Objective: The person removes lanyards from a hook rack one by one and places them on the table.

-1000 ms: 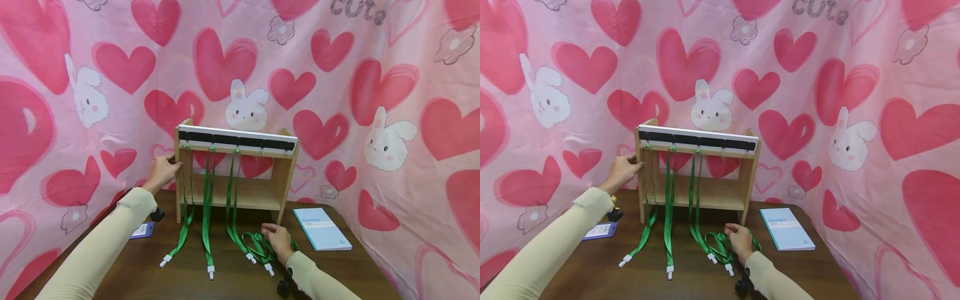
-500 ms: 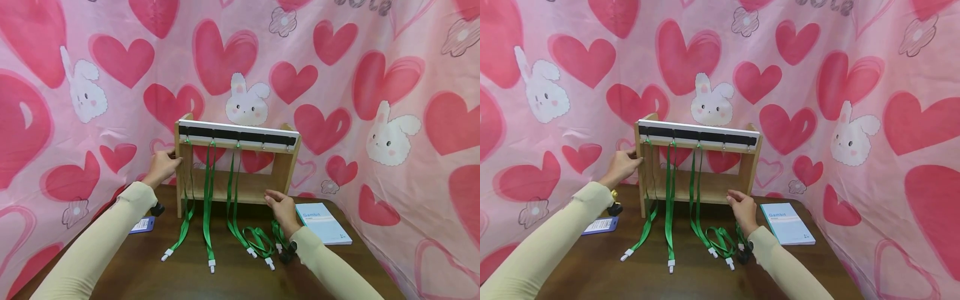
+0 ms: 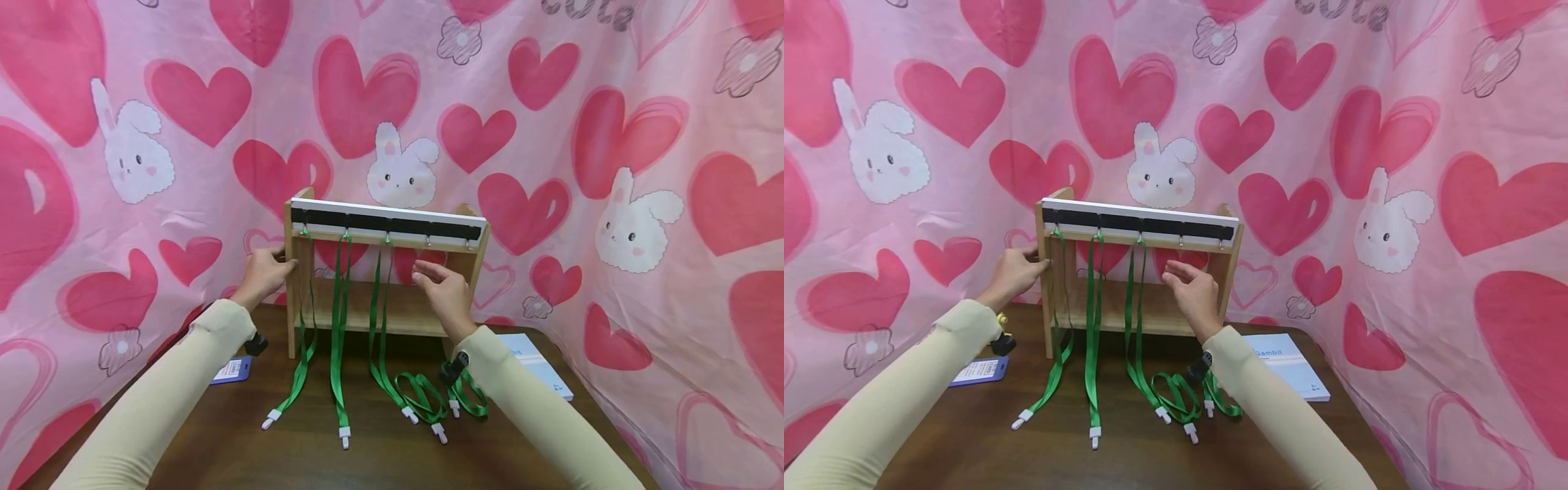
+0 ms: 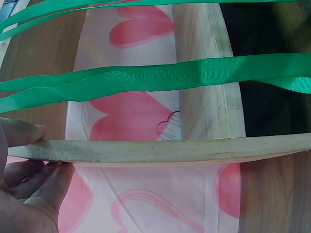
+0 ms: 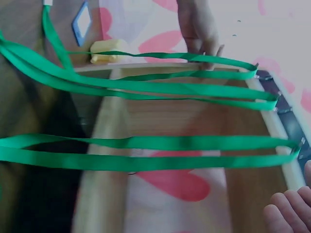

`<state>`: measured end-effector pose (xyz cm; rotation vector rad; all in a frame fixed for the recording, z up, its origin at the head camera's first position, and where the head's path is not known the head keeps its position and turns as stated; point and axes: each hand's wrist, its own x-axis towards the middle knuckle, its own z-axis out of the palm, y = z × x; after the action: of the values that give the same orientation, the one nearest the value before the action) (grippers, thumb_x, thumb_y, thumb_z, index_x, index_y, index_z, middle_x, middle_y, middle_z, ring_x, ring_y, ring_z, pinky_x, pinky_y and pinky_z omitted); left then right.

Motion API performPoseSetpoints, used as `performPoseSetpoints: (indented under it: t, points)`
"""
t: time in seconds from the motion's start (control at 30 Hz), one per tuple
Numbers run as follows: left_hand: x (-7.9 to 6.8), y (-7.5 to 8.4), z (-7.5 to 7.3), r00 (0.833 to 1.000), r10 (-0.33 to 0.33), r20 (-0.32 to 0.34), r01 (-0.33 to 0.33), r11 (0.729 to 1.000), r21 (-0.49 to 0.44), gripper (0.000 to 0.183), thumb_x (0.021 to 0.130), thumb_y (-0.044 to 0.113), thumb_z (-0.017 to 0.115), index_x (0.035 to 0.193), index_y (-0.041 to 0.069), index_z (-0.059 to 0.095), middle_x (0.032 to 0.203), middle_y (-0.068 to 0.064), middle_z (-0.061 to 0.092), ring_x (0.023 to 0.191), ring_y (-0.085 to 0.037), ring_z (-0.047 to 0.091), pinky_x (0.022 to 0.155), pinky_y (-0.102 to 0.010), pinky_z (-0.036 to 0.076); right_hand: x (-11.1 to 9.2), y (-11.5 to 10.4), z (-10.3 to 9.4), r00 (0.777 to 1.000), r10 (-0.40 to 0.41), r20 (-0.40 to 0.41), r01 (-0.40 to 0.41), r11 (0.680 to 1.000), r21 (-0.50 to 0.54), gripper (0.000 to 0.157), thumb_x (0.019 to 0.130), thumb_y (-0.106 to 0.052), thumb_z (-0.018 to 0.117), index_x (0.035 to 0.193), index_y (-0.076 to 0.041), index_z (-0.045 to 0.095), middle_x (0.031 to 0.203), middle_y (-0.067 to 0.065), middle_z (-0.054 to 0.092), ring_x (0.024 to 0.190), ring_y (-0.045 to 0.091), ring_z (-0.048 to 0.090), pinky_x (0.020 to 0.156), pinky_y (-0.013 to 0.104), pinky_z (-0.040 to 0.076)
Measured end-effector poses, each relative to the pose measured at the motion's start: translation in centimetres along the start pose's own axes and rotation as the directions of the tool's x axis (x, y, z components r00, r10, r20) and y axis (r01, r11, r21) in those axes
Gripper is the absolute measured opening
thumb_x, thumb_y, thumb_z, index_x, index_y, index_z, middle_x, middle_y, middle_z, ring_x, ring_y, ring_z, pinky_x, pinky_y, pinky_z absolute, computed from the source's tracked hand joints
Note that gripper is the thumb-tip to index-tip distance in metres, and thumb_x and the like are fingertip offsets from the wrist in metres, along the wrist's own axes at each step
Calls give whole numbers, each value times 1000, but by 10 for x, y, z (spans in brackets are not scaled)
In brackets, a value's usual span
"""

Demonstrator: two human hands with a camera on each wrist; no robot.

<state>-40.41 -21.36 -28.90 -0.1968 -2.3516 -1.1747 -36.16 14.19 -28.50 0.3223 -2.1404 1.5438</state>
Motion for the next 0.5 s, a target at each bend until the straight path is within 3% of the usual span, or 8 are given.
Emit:
performPoseSetpoints:
  t: [0.1,0.27,0.5]
  points:
    - [1,-2,0,1000,5,-10,-5,1000,12,44,96,19,66,136,1,63,122,-27,71,107,-40,73,88,-50,62,9,-14,11,1000,-30,-5,30,999,-45,30,89,-31,78,117,-21,78,115,-2,78,106,9,74,89,24,60]
    - [-1,-2,0,1000,4,-7,-4,1000,24,45,96,20,66,136,1,63,123,-27,71,108,-40,72,88,-50,62,22,-26,27,999,-46,-1,46,998,-34,31,90,-30,77,119,-19,77,117,1,78,113,14,73,103,35,57]
    - [-1,-1,-1,1000,10,1,-11,1000,7,48,97,19,65,140,0,58,127,-28,68,110,-41,71,89,-51,62,30,-32,38,1000,-14,-22,14,999,-37,29,91,-32,76,118,-22,78,119,2,77,117,19,68,104,39,54]
